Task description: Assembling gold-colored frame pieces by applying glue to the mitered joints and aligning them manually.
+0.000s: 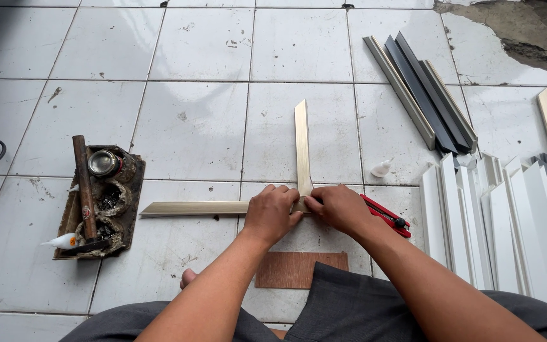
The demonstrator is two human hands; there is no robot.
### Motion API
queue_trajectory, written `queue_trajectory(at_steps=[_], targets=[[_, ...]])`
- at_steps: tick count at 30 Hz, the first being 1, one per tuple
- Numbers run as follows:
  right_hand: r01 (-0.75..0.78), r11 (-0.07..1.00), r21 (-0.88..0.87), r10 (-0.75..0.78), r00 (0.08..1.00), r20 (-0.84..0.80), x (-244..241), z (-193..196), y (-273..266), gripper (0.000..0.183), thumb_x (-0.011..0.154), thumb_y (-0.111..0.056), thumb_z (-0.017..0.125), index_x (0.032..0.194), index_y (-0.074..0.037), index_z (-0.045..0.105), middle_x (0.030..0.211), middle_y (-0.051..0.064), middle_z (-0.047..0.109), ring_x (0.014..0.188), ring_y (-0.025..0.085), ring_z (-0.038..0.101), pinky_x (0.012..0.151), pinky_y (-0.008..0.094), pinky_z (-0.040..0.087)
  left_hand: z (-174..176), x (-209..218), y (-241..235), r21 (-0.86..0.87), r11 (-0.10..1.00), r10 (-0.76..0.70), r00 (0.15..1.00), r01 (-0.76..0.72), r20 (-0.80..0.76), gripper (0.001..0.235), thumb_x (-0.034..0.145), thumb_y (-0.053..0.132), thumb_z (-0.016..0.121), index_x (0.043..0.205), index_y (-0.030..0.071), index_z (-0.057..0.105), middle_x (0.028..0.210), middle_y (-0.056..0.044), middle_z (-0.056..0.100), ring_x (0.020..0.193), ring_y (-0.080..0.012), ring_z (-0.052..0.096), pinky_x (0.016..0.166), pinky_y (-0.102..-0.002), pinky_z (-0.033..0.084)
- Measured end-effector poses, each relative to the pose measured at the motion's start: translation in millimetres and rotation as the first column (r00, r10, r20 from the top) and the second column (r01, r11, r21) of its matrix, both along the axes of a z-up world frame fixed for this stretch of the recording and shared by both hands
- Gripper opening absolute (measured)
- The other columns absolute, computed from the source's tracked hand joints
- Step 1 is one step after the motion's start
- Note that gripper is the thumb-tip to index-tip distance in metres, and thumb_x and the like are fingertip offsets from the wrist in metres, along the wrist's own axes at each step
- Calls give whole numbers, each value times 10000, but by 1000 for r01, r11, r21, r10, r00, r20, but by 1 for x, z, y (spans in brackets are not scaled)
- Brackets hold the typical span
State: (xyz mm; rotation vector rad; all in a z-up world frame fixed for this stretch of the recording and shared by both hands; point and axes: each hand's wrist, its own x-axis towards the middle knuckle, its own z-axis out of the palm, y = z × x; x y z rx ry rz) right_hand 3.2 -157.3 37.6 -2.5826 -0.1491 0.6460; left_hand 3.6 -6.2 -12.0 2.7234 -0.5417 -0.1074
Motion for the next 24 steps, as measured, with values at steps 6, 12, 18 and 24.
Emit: queue_trajectory(at_steps=[6, 12, 18, 24], targets=[[-3, 1000, -15, 3, 1000, -1, -1, 4, 0, 339, 882, -299, 435, 844, -93, 702, 737, 154, 666, 768, 341, 641, 666, 391, 505, 4, -3, -2, -29, 999, 14, 999, -15, -34, 149, 713, 242, 680, 819, 144, 643, 728, -29, 624, 739, -209, 627, 600, -330, 536], [11, 1000, -1, -11, 1000, -15, -1, 8, 1, 326, 882, -286, 446, 840, -94, 705, 733, 156, 665, 755, 339, 643, 661, 387, 507, 8, -3, -1, -80, 996, 30, 996, -36, -79, 174, 706, 226, 680, 850, 139, 637, 746, -38, 640, 755, -227, 629, 616, -346, 536], [15, 1000, 4, -14, 1000, -12, -2, 11, 1, 330, 880, -279, 440, 831, -84, 703, 728, 164, 664, 755, 357, 640, 670, 399, 505, 14, -4, 0, -83, 996, 28, 997, -34, -71, 191, 714, 218, 680, 878, 141, 620, 761, -51, 645, 758, -242, 632, 620, -355, 538], [11, 1000, -18, -11, 1000, 8, -2, 1, 0, 329, 879, -299, 441, 824, -102, 699, 715, 146, 665, 743, 351, 640, 646, 393, 503, 12, 0, -3, 15, 996, -82, 996, 82, -23, 232, 734, 211, 647, 953, 167, 585, 802, -34, 625, 785, -239, 619, 638, -357, 536]])
